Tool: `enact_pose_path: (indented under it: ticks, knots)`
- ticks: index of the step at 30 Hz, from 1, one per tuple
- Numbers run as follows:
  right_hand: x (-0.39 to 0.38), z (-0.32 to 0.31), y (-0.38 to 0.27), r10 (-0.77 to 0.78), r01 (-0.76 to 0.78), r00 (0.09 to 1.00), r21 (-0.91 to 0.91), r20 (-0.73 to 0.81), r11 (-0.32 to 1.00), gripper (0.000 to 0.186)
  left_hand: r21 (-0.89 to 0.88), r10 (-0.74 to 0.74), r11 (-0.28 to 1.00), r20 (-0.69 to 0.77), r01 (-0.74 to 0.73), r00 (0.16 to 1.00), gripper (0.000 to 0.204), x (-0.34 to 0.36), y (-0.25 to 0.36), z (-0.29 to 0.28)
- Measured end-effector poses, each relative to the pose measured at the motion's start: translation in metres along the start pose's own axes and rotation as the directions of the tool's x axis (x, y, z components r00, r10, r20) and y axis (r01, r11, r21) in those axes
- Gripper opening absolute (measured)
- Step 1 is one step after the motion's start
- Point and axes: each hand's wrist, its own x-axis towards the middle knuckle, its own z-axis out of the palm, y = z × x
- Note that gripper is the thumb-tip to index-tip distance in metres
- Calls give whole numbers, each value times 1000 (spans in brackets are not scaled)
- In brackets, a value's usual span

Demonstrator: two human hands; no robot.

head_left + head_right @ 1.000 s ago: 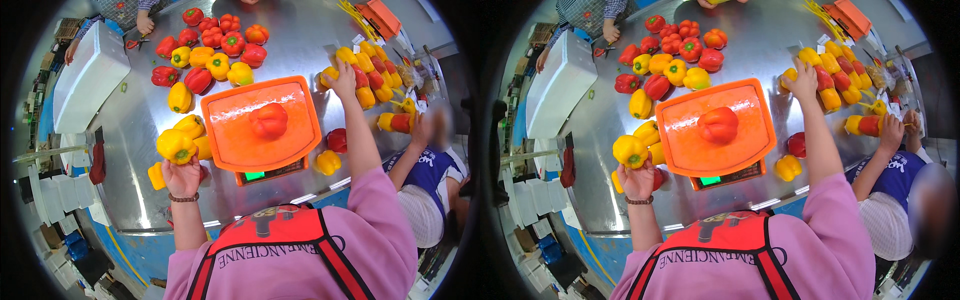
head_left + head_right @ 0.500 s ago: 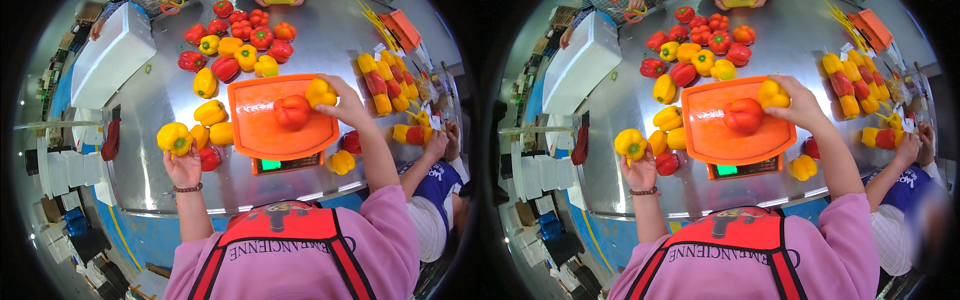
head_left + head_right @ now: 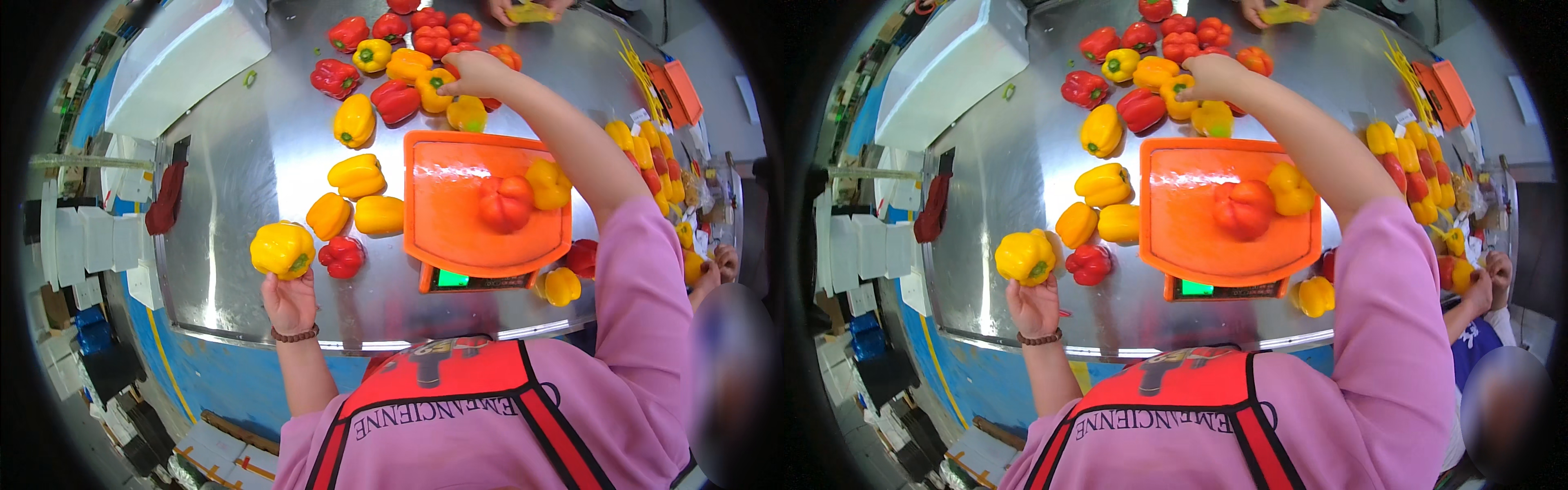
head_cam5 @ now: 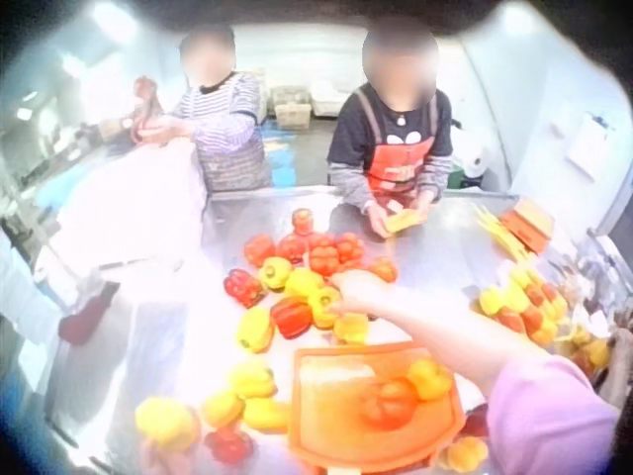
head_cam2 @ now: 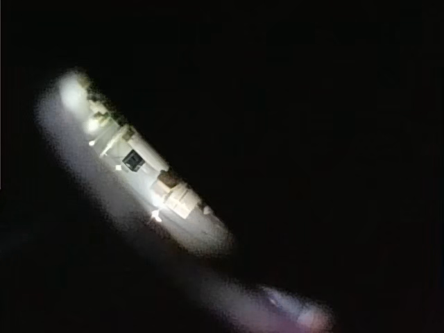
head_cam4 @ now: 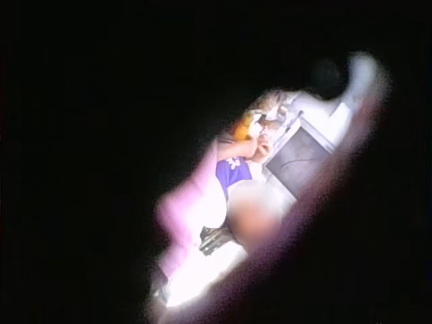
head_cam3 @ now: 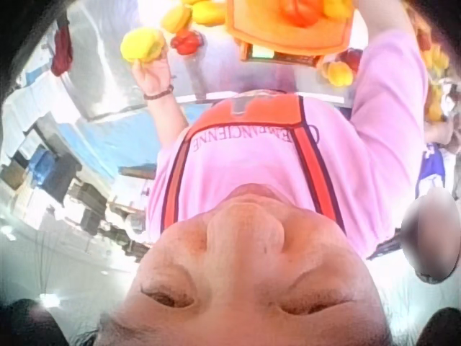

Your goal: The person places red and yellow bell peppers onto a digital scale, weighs them, and then removes them to the table. The person repeats this process with multiple peppers throughout the clip.

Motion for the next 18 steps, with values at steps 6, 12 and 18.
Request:
enact_pose_path:
  ticks: [6,12,18]
  knots:
    - [35,29,-20,45,-24,977,-98,209,995,75,40,11,999,-12,-10,1000,55,-7,2,-21]
    - [-33,-36,-7,-24,-79,994,846,108,528,86,471,-208,869,78,148,975,65,-19,8,-45]
    - [-167,-64,-49,-145,198,967,976,-210,-95,83,739,-212,671,271,-62,939,72,-56,-61,-51]
